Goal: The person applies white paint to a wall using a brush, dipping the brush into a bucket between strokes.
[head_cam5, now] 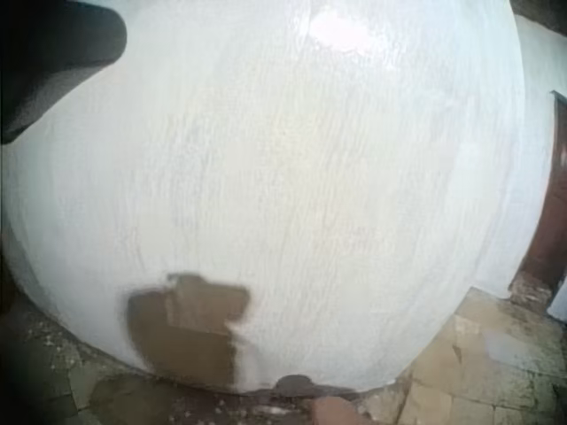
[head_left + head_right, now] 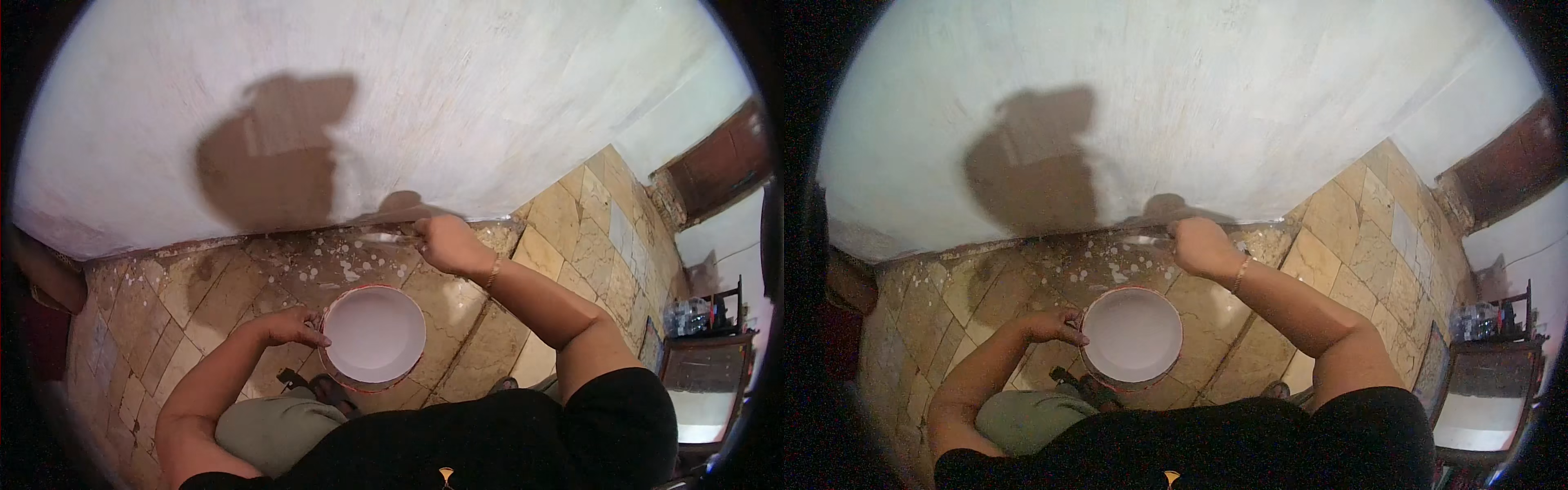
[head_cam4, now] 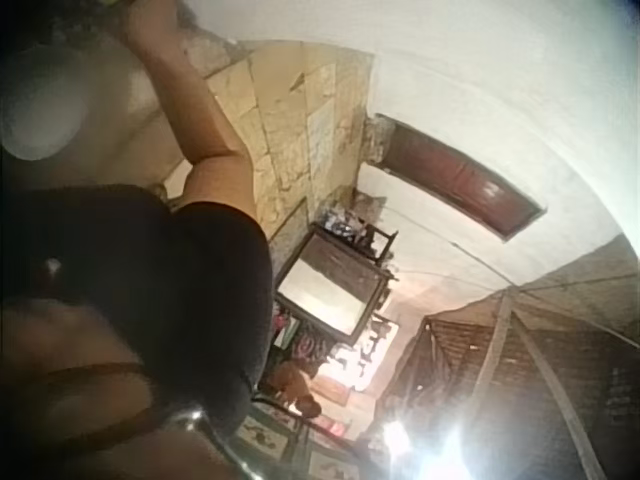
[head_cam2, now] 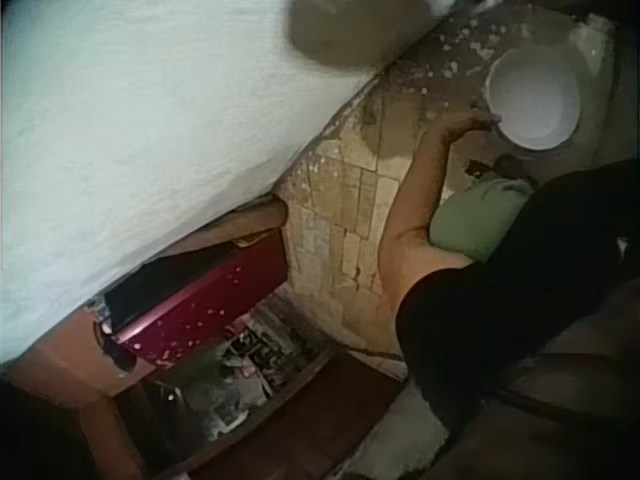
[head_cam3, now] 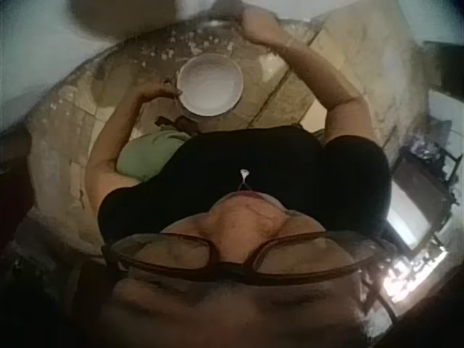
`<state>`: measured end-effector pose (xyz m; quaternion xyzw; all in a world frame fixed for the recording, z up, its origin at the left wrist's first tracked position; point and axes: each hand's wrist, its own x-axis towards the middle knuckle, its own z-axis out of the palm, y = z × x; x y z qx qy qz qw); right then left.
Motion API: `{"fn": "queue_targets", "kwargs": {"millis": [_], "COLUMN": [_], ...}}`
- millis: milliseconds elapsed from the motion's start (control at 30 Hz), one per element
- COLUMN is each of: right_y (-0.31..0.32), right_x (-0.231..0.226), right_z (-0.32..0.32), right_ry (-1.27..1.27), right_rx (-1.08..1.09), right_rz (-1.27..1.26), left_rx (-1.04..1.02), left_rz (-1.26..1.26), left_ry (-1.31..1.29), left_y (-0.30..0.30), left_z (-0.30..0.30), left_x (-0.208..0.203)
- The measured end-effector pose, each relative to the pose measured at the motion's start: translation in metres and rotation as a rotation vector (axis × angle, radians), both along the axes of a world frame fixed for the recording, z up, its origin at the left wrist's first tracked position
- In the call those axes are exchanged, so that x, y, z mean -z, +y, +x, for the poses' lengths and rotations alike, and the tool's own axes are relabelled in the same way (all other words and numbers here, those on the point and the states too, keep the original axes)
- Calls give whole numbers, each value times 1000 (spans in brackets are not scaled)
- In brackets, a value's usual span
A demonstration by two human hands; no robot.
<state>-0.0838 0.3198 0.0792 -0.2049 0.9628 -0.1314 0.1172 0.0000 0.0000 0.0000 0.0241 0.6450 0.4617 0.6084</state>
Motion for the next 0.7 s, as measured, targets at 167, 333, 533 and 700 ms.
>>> {"fn": "queue_targets", "kwargs": {"millis": [167,333,533,700], "right_y": [3,-8,-10,3], "right_x": [53,-18,-182,-270], "right_z": [-38,-55,-31,14], "right_ry": [200,177,411,677], "right_rx": [-129,-80,-97,50], "right_rz": [204,206,47,-239], "left_rx": [-128,-112,-46,-38], "left_rz": [183,76,57,84], "left_ry": [38,39,60,6], "left_y": [-3,2,1,-1], "left_z": [-4,-2,-5,-6], "left_x": [11,-6,-7,-17]}}
